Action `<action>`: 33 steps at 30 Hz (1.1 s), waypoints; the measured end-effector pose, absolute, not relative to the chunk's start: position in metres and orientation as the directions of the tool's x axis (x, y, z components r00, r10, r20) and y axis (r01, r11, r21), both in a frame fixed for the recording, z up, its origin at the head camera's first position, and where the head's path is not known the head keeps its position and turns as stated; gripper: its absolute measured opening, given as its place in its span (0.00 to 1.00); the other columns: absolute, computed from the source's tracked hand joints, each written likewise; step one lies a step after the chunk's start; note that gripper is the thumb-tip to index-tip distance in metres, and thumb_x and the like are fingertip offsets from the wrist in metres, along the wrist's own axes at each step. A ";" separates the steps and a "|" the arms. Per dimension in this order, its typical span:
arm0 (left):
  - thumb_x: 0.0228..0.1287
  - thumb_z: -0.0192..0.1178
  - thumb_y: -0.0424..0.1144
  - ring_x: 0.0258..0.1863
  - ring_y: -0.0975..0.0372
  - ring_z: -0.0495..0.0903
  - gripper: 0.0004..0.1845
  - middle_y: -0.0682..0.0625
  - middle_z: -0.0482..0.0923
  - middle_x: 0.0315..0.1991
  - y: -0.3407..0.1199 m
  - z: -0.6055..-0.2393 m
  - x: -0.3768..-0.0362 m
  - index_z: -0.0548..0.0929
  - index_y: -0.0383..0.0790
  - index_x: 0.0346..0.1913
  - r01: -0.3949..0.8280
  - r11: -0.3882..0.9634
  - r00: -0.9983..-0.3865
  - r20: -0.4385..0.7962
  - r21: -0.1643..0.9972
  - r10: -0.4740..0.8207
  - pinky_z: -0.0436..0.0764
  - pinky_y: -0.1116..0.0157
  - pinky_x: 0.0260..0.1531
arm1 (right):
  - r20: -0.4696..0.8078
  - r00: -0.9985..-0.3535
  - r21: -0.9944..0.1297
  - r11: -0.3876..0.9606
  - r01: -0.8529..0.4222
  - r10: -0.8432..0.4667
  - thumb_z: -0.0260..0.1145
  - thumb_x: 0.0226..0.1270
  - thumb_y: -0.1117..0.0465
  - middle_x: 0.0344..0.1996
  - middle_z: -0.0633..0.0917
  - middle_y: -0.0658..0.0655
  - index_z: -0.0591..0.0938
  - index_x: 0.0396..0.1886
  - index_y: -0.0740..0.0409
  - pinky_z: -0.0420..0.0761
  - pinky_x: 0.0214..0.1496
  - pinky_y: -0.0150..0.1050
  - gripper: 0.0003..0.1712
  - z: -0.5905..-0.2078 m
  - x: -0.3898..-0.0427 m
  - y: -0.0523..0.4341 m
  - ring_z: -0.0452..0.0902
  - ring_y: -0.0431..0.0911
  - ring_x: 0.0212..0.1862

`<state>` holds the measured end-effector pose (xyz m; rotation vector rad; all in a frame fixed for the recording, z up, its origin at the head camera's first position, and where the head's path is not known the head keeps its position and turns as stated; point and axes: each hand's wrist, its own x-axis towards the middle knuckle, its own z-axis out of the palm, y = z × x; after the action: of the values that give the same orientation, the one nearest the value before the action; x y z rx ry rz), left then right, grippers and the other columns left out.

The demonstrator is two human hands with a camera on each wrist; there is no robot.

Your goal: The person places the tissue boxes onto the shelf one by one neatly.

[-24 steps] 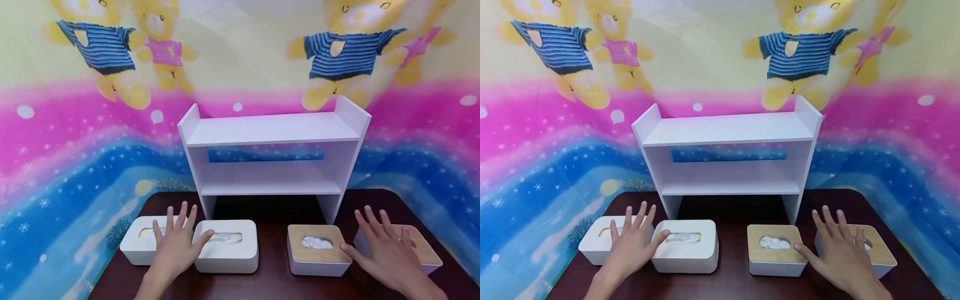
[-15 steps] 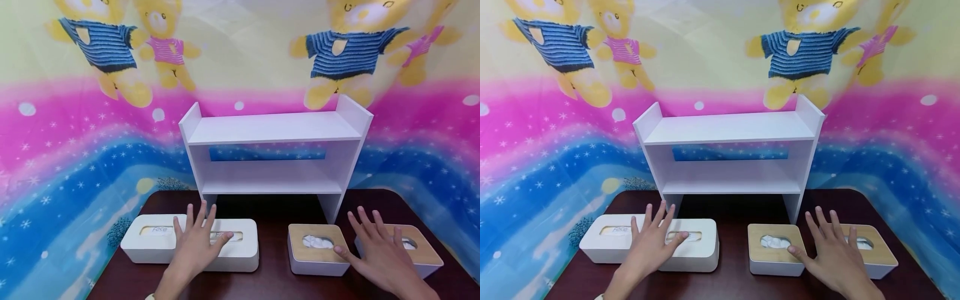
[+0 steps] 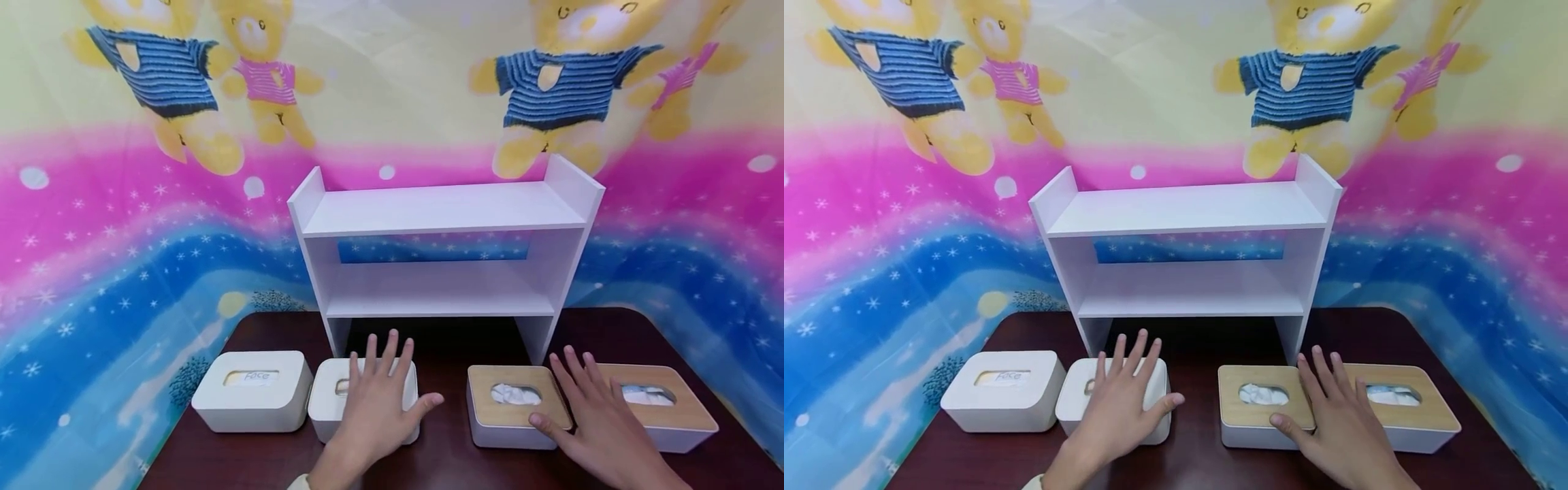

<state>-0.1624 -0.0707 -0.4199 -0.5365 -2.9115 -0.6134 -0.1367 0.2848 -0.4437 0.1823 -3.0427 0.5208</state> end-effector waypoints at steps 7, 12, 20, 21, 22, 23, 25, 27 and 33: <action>0.72 0.48 0.79 0.89 0.41 0.41 0.52 0.46 0.45 0.90 -0.038 -0.420 -0.154 0.56 0.51 0.88 0.417 0.814 -0.909 0.187 0.405 0.373 0.55 0.33 0.82 | 0.059 -0.992 -0.388 0.913 -0.122 -0.108 0.65 0.70 0.25 0.86 0.50 0.74 0.55 0.88 0.62 0.47 0.75 0.85 0.64 -0.448 -0.134 0.274 0.37 0.75 0.86; 0.73 0.53 0.75 0.88 0.41 0.46 0.50 0.45 0.49 0.89 -0.020 -0.421 -0.150 0.58 0.50 0.87 0.460 0.782 -0.888 0.193 0.421 0.418 0.63 0.36 0.81 | 0.029 -0.994 -0.442 0.891 -0.108 -0.106 0.66 0.69 0.25 0.87 0.49 0.73 0.53 0.89 0.59 0.47 0.75 0.85 0.65 -0.453 -0.131 0.271 0.40 0.76 0.85; 0.75 0.50 0.74 0.87 0.43 0.52 0.49 0.44 0.51 0.88 -0.003 -0.428 -0.147 0.56 0.50 0.88 0.469 0.724 -0.875 0.160 0.505 0.456 0.70 0.38 0.77 | -0.053 -0.995 -0.475 0.878 -0.055 -0.090 0.64 0.69 0.23 0.87 0.47 0.73 0.49 0.89 0.59 0.51 0.72 0.86 0.67 -0.458 -0.131 0.265 0.45 0.78 0.83; 0.75 0.51 0.74 0.87 0.43 0.53 0.49 0.44 0.51 0.88 -0.002 -0.429 -0.146 0.56 0.49 0.88 0.467 0.718 -0.876 0.163 0.516 0.453 0.72 0.38 0.76 | -0.063 -0.994 -0.472 0.880 -0.050 -0.090 0.63 0.70 0.23 0.87 0.46 0.74 0.48 0.89 0.59 0.54 0.72 0.86 0.67 -0.458 -0.131 0.265 0.46 0.79 0.83; 0.75 0.51 0.73 0.86 0.43 0.54 0.49 0.43 0.52 0.88 -0.001 -0.431 -0.146 0.56 0.49 0.88 0.466 0.709 -0.877 0.168 0.529 0.450 0.73 0.39 0.75 | -0.079 -0.993 -0.474 0.880 -0.041 -0.089 0.62 0.70 0.23 0.87 0.45 0.74 0.47 0.90 0.59 0.56 0.71 0.85 0.67 -0.458 -0.131 0.264 0.46 0.79 0.83; 0.76 0.52 0.73 0.86 0.43 0.55 0.49 0.43 0.52 0.88 -0.001 -0.433 -0.146 0.55 0.48 0.88 0.463 0.703 -0.878 0.170 0.540 0.448 0.74 0.39 0.75 | -0.094 -0.992 -0.476 0.879 -0.032 -0.087 0.61 0.71 0.23 0.87 0.44 0.74 0.45 0.90 0.60 0.57 0.71 0.85 0.67 -0.458 -0.131 0.264 0.46 0.79 0.83; 0.75 0.52 0.72 0.85 0.43 0.57 0.50 0.43 0.53 0.88 0.001 -0.438 -0.146 0.55 0.47 0.88 0.454 0.690 -0.881 0.167 0.564 0.444 0.75 0.40 0.74 | -0.125 -0.989 -0.478 0.878 -0.012 -0.082 0.60 0.71 0.22 0.86 0.43 0.75 0.42 0.90 0.59 0.60 0.70 0.85 0.69 -0.459 -0.132 0.264 0.45 0.80 0.82; 0.75 0.52 0.73 0.85 0.44 0.59 0.50 0.44 0.53 0.88 0.002 -0.442 -0.146 0.54 0.47 0.88 0.440 0.677 -0.884 0.155 0.590 0.440 0.75 0.41 0.74 | -0.151 -0.986 -0.483 0.876 0.007 -0.075 0.60 0.71 0.21 0.86 0.42 0.76 0.39 0.90 0.59 0.61 0.70 0.84 0.70 -0.459 -0.132 0.265 0.45 0.81 0.82; 0.74 0.56 0.71 0.81 0.44 0.68 0.50 0.43 0.57 0.86 0.004 -0.454 -0.146 0.56 0.45 0.87 0.418 0.641 -0.891 0.152 0.643 0.429 0.80 0.44 0.71 | -0.154 -0.986 -0.492 0.870 0.022 -0.063 0.65 0.68 0.23 0.83 0.45 0.82 0.37 0.88 0.65 0.69 0.70 0.79 0.75 -0.466 -0.134 0.270 0.52 0.81 0.80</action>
<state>-0.1460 0.0040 -0.4539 -0.7382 -2.8595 -1.1144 -0.1341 0.2704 -0.4661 0.0354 -3.1971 0.8447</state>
